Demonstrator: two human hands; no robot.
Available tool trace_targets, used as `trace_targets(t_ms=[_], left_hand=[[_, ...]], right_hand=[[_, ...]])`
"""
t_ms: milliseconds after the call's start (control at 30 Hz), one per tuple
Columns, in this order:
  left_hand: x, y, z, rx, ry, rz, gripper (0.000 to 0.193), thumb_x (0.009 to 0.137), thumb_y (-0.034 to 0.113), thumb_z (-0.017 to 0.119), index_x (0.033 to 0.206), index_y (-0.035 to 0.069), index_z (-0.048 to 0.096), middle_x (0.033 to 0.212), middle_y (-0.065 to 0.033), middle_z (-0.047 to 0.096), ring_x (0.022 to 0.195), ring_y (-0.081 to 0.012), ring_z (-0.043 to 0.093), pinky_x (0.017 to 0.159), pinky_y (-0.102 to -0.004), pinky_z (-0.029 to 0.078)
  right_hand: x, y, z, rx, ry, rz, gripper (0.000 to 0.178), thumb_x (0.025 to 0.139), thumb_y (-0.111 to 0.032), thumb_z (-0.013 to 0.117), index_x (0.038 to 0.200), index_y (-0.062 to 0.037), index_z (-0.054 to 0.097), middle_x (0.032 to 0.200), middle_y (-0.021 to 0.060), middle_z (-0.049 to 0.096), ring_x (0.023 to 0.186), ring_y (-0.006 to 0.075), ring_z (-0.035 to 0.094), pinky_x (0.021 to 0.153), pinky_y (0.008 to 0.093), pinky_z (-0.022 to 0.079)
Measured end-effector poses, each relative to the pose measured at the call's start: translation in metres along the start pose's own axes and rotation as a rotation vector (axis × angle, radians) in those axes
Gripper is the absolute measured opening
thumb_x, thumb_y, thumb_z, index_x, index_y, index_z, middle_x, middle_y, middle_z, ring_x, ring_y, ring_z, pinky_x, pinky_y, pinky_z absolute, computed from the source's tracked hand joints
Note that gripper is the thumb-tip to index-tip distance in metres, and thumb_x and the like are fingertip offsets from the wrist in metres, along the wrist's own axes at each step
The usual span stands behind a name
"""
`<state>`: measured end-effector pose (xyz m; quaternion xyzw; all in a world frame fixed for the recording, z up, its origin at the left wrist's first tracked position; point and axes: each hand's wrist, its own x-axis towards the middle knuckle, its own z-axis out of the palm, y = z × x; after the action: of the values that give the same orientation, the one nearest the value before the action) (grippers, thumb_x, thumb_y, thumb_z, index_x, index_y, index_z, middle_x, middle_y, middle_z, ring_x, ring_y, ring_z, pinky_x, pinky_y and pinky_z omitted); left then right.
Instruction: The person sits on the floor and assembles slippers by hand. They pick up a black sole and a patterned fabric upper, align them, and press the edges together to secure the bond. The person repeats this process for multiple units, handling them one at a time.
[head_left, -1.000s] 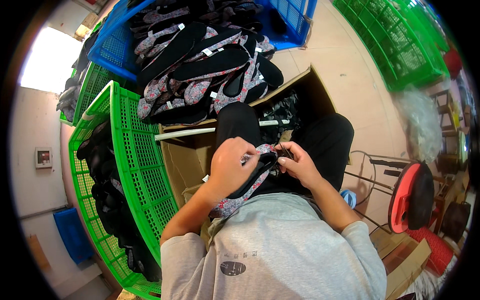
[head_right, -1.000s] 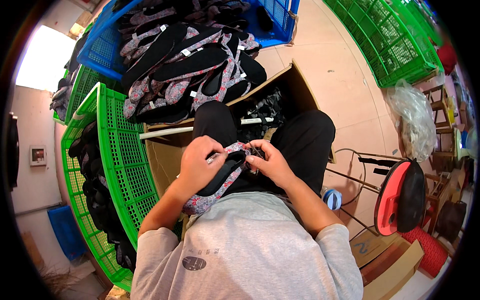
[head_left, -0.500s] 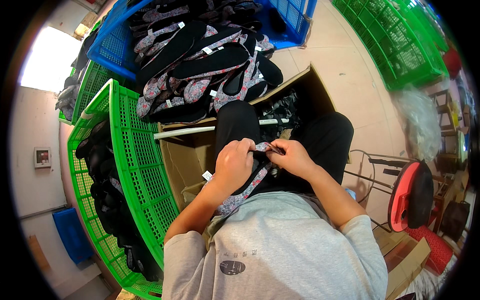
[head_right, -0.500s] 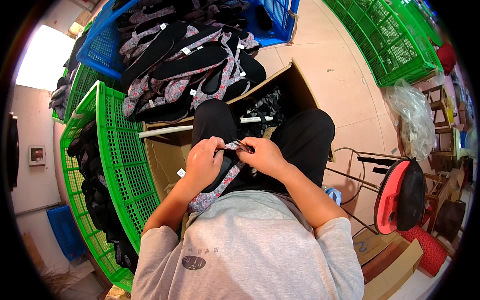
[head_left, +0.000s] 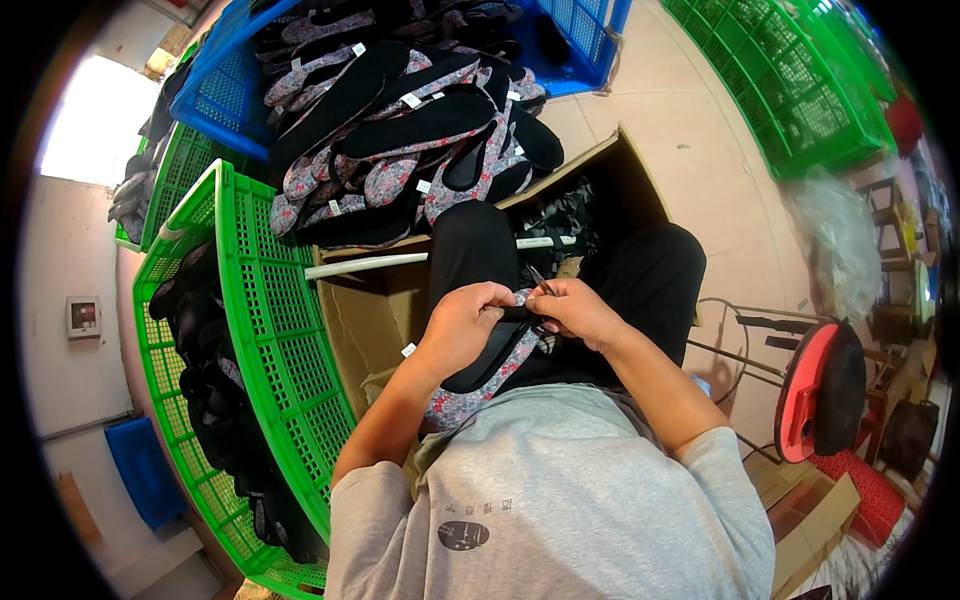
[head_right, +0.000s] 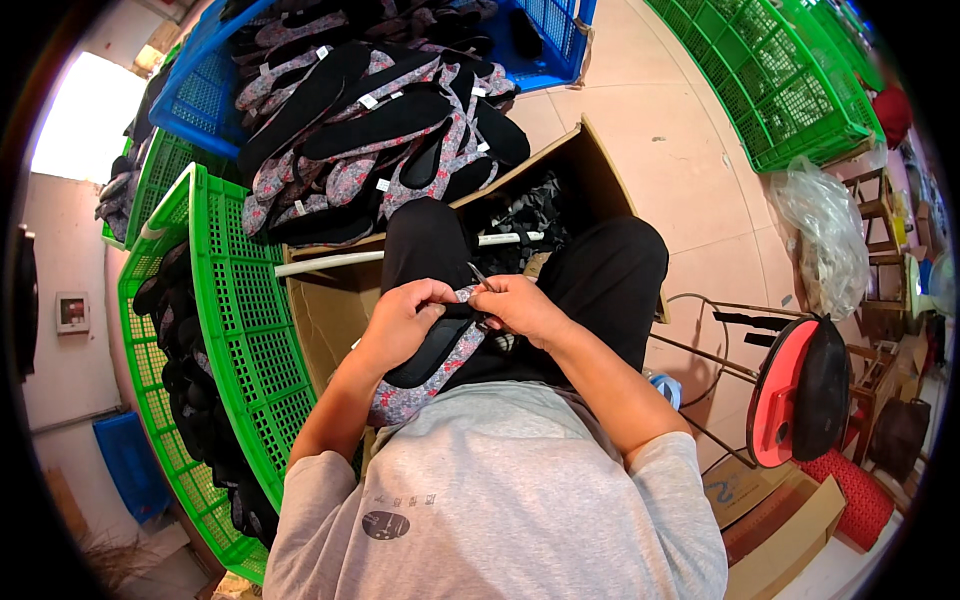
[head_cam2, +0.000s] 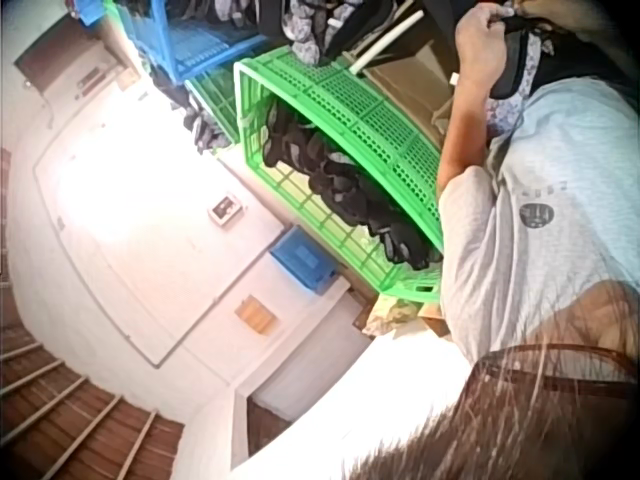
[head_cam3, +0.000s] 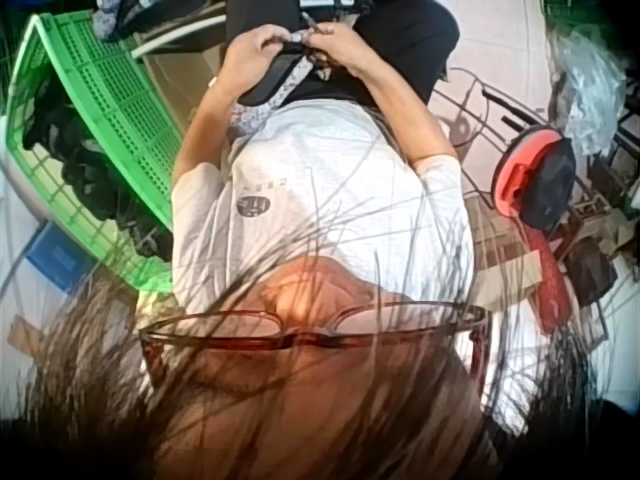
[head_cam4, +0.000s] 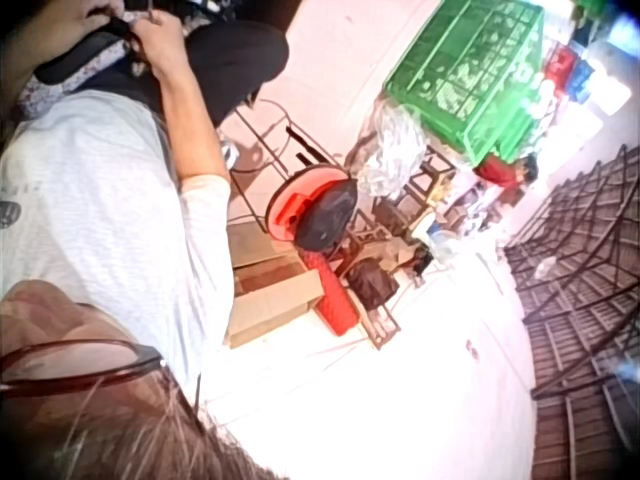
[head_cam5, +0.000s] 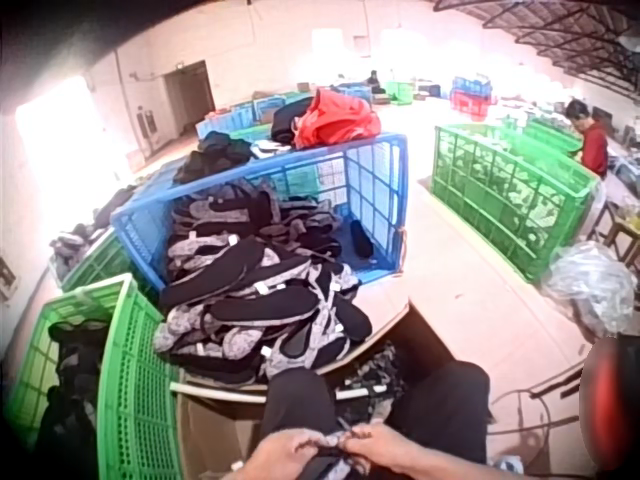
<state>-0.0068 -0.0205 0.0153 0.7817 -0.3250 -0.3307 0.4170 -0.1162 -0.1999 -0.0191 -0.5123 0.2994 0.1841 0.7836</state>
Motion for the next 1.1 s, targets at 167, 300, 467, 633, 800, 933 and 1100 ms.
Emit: trace_targets(t_ms=[167,300,467,633,800,933,1100], left_hand=[[-0.003,-0.001,-0.001,0.206,0.080,0.289,0.017,0.079,0.001,0.070,0.097,0.002,0.070,0.091,-0.0111,0.069,0.086,-0.0290,0.065,0.079,-0.0352,0.052],[-0.003,-0.010,0.005,0.373,0.173,0.432,0.016,0.075,0.005,0.074,0.090,0.005,0.072,0.092,-0.0090,0.068,0.086,-0.0284,0.065,0.077,-0.0359,0.052],[-0.007,-0.008,0.011,0.589,0.264,0.595,0.012,0.070,0.005,0.073,0.082,0.007,0.073,0.089,-0.0059,0.065,0.081,-0.0240,0.062,0.073,-0.0347,0.051],[-0.007,-0.006,0.010,0.644,0.321,0.753,0.012,0.070,0.006,0.064,0.081,0.008,0.069,0.083,-0.0009,0.059,0.080,-0.0203,0.056,0.067,-0.0336,0.044],[-0.019,-0.002,0.012,0.611,0.313,0.694,0.013,0.070,0.004,0.071,0.083,0.005,0.070,0.082,-0.0040,0.061,0.077,-0.0214,0.059,0.067,-0.0358,0.046],[-0.028,-0.003,0.021,0.631,0.350,0.573,0.009,0.072,0.006,0.073,0.080,0.007,0.070,0.077,-0.0023,0.060,0.072,-0.0204,0.057,0.066,-0.0364,0.044],[-0.027,-0.001,0.025,0.676,0.451,0.603,0.007,0.071,0.008,0.073,0.076,0.010,0.068,0.073,-0.0001,0.056,0.070,-0.0197,0.054,0.064,-0.0366,0.040]], right_hand=[[0.002,0.002,-0.004,-0.002,-0.040,0.011,0.014,0.093,-0.020,0.064,0.086,-0.0088,0.063,0.062,-0.0027,0.055,0.048,0.0036,0.045,0.041,0.0203,0.028],[0.003,0.001,-0.003,0.009,-0.041,0.030,0.011,0.092,-0.020,0.065,0.090,-0.0093,0.063,0.062,-0.0020,0.055,0.047,0.0025,0.043,0.040,0.0179,0.025],[0.002,0.001,-0.004,-0.008,-0.029,0.033,0.012,0.092,-0.020,0.065,0.089,-0.0098,0.063,0.061,-0.0021,0.054,0.046,0.0026,0.042,0.039,0.0181,0.024],[0.000,-0.001,-0.001,-0.022,-0.042,0.036,0.011,0.093,-0.020,0.065,0.088,-0.0102,0.062,0.061,-0.0023,0.054,0.046,0.0025,0.042,0.040,0.0182,0.024],[-0.002,-0.001,-0.001,-0.069,-0.029,0.013,0.012,0.093,-0.021,0.064,0.089,-0.0098,0.062,0.060,-0.0027,0.053,0.045,0.0025,0.041,0.040,0.0181,0.024],[-0.014,-0.014,-0.002,-0.128,-0.101,-0.031,0.015,0.096,-0.022,0.062,0.100,-0.0078,0.061,0.066,-0.0025,0.056,0.051,0.0021,0.045,0.043,0.0176,0.027],[-0.034,-0.038,-0.014,-0.301,-0.181,-0.183,0.025,0.102,-0.025,0.053,0.118,-0.0059,0.054,0.081,-0.0012,0.060,0.068,0.0027,0.052,0.054,0.0183,0.035]])
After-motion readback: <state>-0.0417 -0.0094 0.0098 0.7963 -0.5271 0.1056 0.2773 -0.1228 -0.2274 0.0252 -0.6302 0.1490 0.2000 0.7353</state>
